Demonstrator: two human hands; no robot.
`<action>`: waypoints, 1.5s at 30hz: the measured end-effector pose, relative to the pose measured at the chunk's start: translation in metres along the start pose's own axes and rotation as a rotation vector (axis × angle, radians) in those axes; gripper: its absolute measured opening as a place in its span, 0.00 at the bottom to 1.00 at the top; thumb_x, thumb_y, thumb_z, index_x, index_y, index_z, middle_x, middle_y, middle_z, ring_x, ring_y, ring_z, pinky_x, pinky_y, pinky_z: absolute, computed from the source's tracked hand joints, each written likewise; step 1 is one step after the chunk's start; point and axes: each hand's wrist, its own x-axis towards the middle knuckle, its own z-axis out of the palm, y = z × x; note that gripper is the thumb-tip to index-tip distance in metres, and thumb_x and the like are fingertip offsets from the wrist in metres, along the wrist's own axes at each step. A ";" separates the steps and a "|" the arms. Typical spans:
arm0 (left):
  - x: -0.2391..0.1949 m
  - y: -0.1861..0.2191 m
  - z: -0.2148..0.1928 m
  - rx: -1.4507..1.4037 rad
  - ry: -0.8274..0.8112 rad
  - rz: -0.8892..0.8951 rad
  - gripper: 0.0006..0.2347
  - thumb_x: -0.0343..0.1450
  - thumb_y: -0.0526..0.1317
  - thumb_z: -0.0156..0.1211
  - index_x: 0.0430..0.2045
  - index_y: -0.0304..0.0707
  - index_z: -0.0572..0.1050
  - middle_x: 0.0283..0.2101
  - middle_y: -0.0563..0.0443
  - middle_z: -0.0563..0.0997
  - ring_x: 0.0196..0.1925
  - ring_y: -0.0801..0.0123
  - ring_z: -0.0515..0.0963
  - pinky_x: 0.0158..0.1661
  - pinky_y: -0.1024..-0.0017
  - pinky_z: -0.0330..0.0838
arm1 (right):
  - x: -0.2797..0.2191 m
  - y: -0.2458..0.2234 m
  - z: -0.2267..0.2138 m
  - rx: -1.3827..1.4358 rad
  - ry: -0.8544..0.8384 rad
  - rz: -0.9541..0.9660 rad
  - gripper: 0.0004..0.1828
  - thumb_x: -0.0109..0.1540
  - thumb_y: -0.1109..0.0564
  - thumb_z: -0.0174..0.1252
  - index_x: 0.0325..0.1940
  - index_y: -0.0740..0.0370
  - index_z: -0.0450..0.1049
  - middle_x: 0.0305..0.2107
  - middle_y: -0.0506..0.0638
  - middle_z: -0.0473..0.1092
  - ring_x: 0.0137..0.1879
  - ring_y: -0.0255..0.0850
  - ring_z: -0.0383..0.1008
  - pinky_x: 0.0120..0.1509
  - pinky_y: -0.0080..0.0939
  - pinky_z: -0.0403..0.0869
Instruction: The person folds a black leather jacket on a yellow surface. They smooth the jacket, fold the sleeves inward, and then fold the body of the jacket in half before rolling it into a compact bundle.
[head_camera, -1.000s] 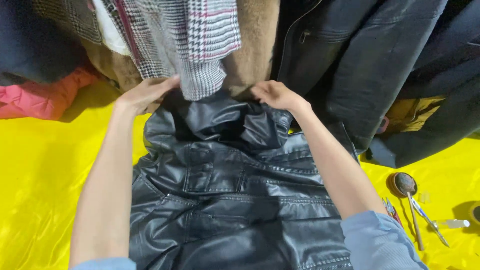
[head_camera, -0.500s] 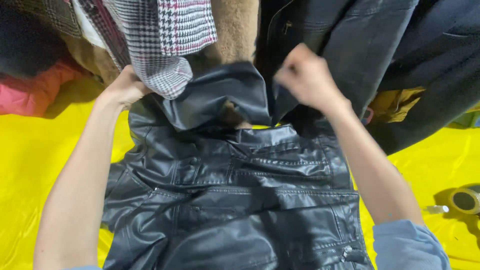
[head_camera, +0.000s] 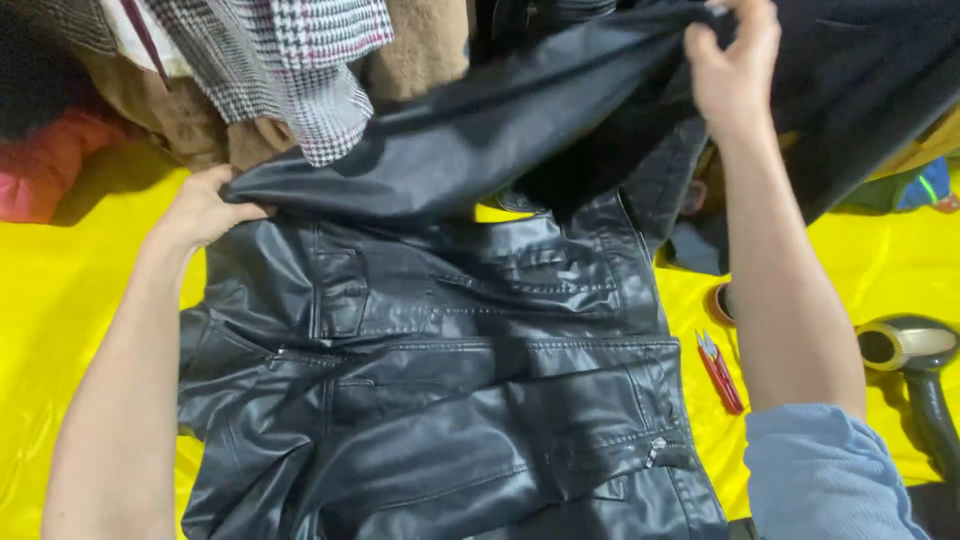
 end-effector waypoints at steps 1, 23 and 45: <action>-0.004 -0.005 0.003 0.002 0.054 0.081 0.19 0.63 0.41 0.74 0.45 0.35 0.79 0.44 0.41 0.82 0.43 0.57 0.79 0.45 0.64 0.70 | -0.001 -0.015 -0.016 0.074 -0.001 -0.010 0.12 0.65 0.72 0.60 0.51 0.67 0.69 0.43 0.60 0.67 0.49 0.52 0.68 0.55 0.50 0.66; -0.152 0.119 0.009 0.153 -0.091 -0.354 0.32 0.72 0.59 0.51 0.71 0.50 0.58 0.74 0.46 0.60 0.74 0.50 0.61 0.70 0.47 0.54 | -0.195 -0.075 0.091 -0.517 -0.783 -0.150 0.26 0.67 0.47 0.59 0.68 0.55 0.71 0.62 0.53 0.71 0.75 0.52 0.61 0.78 0.68 0.52; -0.053 0.033 -0.015 0.307 -0.342 -0.322 0.28 0.69 0.56 0.56 0.61 0.41 0.72 0.68 0.46 0.71 0.69 0.49 0.68 0.71 0.54 0.53 | -0.126 -0.003 0.096 -0.627 -1.357 0.093 0.40 0.56 0.50 0.51 0.75 0.48 0.62 0.59 0.52 0.72 0.65 0.58 0.67 0.71 0.58 0.60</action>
